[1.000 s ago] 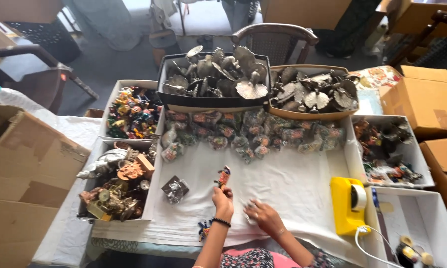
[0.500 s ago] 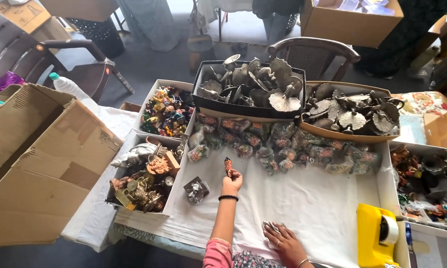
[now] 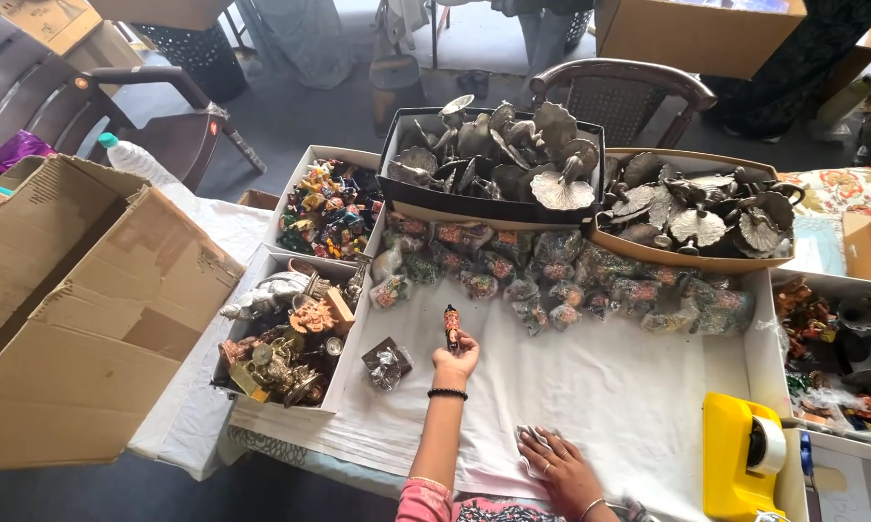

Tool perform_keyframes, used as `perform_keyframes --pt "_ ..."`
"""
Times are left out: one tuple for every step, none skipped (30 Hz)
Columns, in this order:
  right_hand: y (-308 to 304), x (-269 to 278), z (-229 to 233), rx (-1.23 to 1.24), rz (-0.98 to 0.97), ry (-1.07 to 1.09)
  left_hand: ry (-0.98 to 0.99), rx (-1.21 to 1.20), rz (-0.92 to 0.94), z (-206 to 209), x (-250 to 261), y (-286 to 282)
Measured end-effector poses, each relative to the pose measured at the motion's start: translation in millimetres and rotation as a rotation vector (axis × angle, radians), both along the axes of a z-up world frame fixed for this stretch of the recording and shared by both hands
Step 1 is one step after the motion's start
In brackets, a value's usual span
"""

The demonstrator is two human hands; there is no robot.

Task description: The person wipes and cleans small toy figurines by hand, wrapping them individually in white paper and placing them into a shipping box in a warehouse environment.

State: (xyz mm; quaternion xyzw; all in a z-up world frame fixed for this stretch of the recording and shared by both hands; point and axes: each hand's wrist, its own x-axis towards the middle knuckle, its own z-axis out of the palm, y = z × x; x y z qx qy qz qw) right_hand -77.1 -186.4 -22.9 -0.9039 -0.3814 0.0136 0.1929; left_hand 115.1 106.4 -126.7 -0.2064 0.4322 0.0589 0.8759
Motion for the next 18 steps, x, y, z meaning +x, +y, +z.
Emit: perform_keyframes --pt "0.2 -1.0 2.7 -0.002 -0.001 0.018 -0.020 -0.015 -0.015 -4.7 -3.2 -3.2" --pt "-1.7 1.8 -2.6 0.000 0.008 0.012 -0.026 -0.012 -0.005 -3.7 -9.7 -13.4" --pt "-3.1 4.4 -7.7 -0.013 0.015 0.004 -0.043 -0.039 -0.115 -2.6 -16.2 -23.3" --pt "-4.1 6.1 -13.1 -0.026 0.023 -0.002 -0.058 -0.067 -0.223 -2.2 -24.0 -32.8" --pt "-4.8 6.1 -19.3 -0.024 0.034 -0.007 -0.063 -0.063 -0.211 12.6 -30.8 -35.9" --pt "-6.4 5.6 -25.6 -0.013 0.022 -0.014 -0.065 -0.070 -0.299 27.0 -38.0 -40.1" --pt "-8.0 5.6 -32.1 -0.002 0.011 -0.021 -0.067 -0.077 -0.387 41.1 -44.6 -44.7" --pt "-7.3 6.3 -30.7 -0.001 0.019 -0.021 -0.066 -0.075 -0.378 54.1 -40.4 -37.4" --pt "-6.7 7.1 -29.4 0.030 0.009 -0.016 -0.235 0.021 -0.496 67.0 -36.1 -30.0" --pt "-6.1 7.2 -28.3 0.061 -0.002 -0.011 -0.402 0.120 -0.612 79.5 -32.6 -22.7" --pt "-8.1 7.4 -36.9 0.063 0.007 -0.009 -0.400 0.122 -0.604 87.3 -19.0 -5.0" --pt "-9.9 10.4 -45.2 0.057 0.023 -0.009 -0.404 0.270 -0.561 96.1 -3.1 13.1" --pt "-11.9 13.2 -53.2 0.052 0.039 -0.008 -0.406 0.418 -0.516 105.3 12.3 31.2" --pt "-14.8 13.9 -75.1 0.055 0.047 -0.014 -0.409 0.424 -0.507 109.1 28.8 53.2" --pt "-17.9 14.9 -96.8 0.000 0.036 -0.037 -0.323 0.784 -0.437 113.3 44.9 75.3" --pt "-20.5 17.5 -118.9 -0.054 0.025 -0.061 -0.224 1.140 -0.352 118.0 61.8 97.9" --pt "-25.5 9.3 -165.3 -0.050 0.032 -0.069 -0.225 1.145 -0.341 130.1 67.8 115.5" --pt "-32.9 17.3 -213.3 -0.082 0.094 -0.261 0.115 1.849 -0.347 143.5 75.9 134.4"
